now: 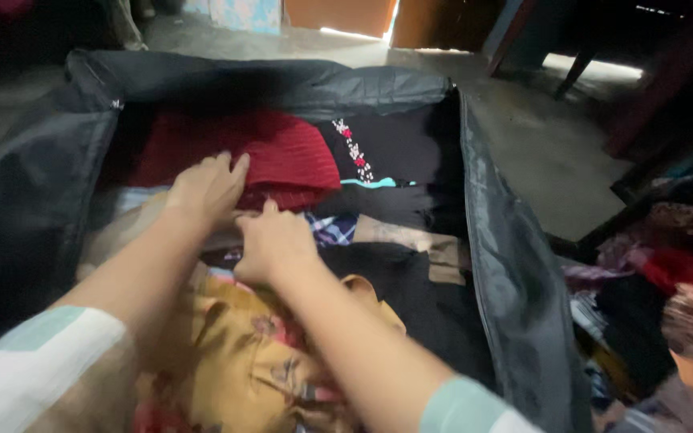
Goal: The person takes clothing items out of a black bag and places them into a sorted pile on a nearby surface by hand.
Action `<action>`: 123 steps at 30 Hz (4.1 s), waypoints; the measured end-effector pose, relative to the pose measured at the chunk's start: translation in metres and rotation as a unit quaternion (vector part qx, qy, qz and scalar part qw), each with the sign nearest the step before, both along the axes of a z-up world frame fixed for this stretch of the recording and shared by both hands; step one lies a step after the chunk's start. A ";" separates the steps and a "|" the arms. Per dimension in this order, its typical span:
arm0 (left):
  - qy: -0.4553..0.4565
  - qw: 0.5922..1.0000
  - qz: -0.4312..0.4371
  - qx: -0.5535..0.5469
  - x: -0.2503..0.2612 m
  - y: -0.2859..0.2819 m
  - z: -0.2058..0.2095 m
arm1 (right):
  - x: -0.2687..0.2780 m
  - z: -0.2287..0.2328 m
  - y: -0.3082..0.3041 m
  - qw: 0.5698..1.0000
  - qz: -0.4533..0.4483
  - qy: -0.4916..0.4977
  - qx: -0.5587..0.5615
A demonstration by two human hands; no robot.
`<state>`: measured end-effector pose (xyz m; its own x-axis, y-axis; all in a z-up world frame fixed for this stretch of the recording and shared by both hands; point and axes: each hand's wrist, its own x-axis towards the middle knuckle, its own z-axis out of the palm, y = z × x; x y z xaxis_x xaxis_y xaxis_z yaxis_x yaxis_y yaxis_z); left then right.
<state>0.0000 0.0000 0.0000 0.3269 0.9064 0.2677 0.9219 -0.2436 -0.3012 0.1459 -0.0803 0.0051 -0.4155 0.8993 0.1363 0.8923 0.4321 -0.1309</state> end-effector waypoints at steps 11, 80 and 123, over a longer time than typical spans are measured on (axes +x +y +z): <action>-0.231 0.970 0.072 0.029 -0.011 0.044 -0.008 | -0.024 -0.024 -0.014 0.998 -0.050 0.035 0.025; -0.113 0.988 -0.105 -0.021 -0.035 -0.001 0.004 | -0.018 -0.041 -0.010 0.995 -0.056 0.060 0.053; -0.206 0.977 0.052 -0.019 0.128 0.082 -0.015 | 0.014 -0.043 0.013 0.999 -0.009 0.042 -0.006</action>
<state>0.1282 0.0823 -0.0151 0.1050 0.9407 0.3226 0.9834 -0.1465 0.1071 0.1600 -0.0670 -0.0380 -0.3869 0.9081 0.1601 0.8853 0.4144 -0.2111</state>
